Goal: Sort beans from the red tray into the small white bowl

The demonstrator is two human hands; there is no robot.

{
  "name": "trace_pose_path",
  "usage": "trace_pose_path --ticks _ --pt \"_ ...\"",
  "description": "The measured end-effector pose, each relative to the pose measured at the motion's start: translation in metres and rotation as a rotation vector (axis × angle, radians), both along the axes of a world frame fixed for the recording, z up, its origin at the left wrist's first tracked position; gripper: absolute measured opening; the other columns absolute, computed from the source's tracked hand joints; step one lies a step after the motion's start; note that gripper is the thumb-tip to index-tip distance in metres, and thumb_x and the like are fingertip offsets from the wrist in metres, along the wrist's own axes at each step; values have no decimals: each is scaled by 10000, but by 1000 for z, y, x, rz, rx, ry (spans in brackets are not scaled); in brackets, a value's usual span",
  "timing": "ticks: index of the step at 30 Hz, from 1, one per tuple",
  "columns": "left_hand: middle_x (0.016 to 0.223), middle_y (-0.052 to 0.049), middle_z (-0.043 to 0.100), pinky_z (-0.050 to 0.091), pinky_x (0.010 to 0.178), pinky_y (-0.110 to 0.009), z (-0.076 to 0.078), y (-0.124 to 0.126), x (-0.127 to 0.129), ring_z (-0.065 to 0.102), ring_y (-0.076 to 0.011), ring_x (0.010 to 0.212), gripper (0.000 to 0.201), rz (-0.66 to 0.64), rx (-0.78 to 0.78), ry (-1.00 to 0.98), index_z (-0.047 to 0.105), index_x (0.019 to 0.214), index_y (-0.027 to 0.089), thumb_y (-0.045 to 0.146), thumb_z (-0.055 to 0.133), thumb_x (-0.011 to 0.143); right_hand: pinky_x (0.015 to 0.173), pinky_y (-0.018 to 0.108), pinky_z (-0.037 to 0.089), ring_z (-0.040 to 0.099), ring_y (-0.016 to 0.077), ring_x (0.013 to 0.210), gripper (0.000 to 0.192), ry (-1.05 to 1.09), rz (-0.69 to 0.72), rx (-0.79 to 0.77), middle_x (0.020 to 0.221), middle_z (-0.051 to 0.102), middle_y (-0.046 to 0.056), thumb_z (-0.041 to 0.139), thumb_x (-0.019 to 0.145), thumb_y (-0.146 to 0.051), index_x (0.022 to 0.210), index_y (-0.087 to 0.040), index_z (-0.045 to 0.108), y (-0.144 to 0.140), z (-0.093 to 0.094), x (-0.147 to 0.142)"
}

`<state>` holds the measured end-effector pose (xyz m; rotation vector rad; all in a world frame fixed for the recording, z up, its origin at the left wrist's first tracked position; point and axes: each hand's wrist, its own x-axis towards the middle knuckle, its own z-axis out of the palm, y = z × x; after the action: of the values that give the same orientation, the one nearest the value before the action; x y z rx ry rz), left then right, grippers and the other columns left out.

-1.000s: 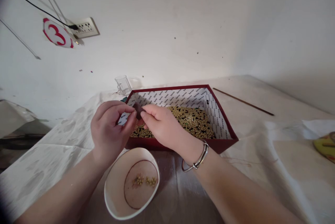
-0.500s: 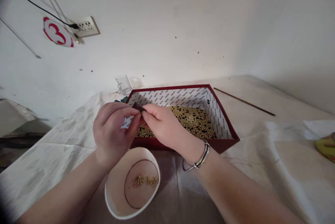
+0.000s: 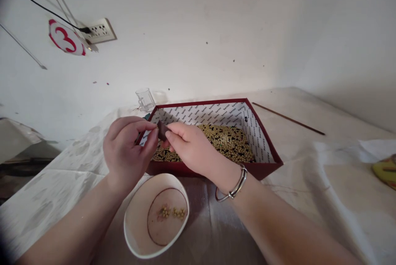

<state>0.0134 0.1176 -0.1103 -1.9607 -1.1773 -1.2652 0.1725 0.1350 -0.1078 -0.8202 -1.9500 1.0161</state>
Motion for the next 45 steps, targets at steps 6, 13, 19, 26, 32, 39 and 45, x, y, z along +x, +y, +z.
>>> trace_pose_path --ticks 6,13,19,26,32,39,45 --pt "805 -28 629 462 721 -335 1 -2 0 563 -164 777 81 -21 0 46 607 788 187 151 632 720 587 240 367 467 107 612 226 -5 -22 36 622 480 -38 402 890 -206 672 -192 462 2 0 -1" --pt "818 -22 641 464 734 -348 0 0 1 574 -174 794 107 -29 22 98 605 797 197 152 645 707 556 233 347 439 103 586 241 -8 -39 51 590 437 -48 416 876 -190 635 -193 431 1 0 -2" --pt "800 -33 635 466 707 -333 1 0 -1 569 -166 764 88 -20 28 61 606 790 180 144 632 714 582 242 365 464 109 609 224 -34 -16 42 621 481 -38 407 882 -206 667 -192 467 1 0 -1" --pt "793 -27 627 463 703 -317 0 1 -1 560 -158 767 89 -39 4 24 607 793 180 137 630 719 604 245 379 481 112 627 218 -35 -5 37 636 503 -29 393 892 -215 700 -187 494 1 0 -2" --pt "830 -30 643 473 723 -323 -2 2 -2 571 -158 779 148 -70 9 57 624 864 191 146 635 724 614 250 392 497 118 638 215 -31 0 39 645 514 -23 394 887 -205 690 -192 477 0 0 -1" --pt "841 -24 631 488 724 -300 1 1 -2 580 -145 803 116 -106 -107 -45 633 856 197 151 593 758 607 252 389 497 118 627 228 -41 -7 28 629 515 -24 402 881 -195 662 -192 466 -1 5 -2" --pt "848 -23 627 470 753 -311 3 -4 4 562 -146 816 101 -93 -69 16 611 818 185 134 621 731 581 247 362 459 115 613 224 -32 -22 39 612 454 -39 410 875 -197 655 -194 449 0 0 -2"
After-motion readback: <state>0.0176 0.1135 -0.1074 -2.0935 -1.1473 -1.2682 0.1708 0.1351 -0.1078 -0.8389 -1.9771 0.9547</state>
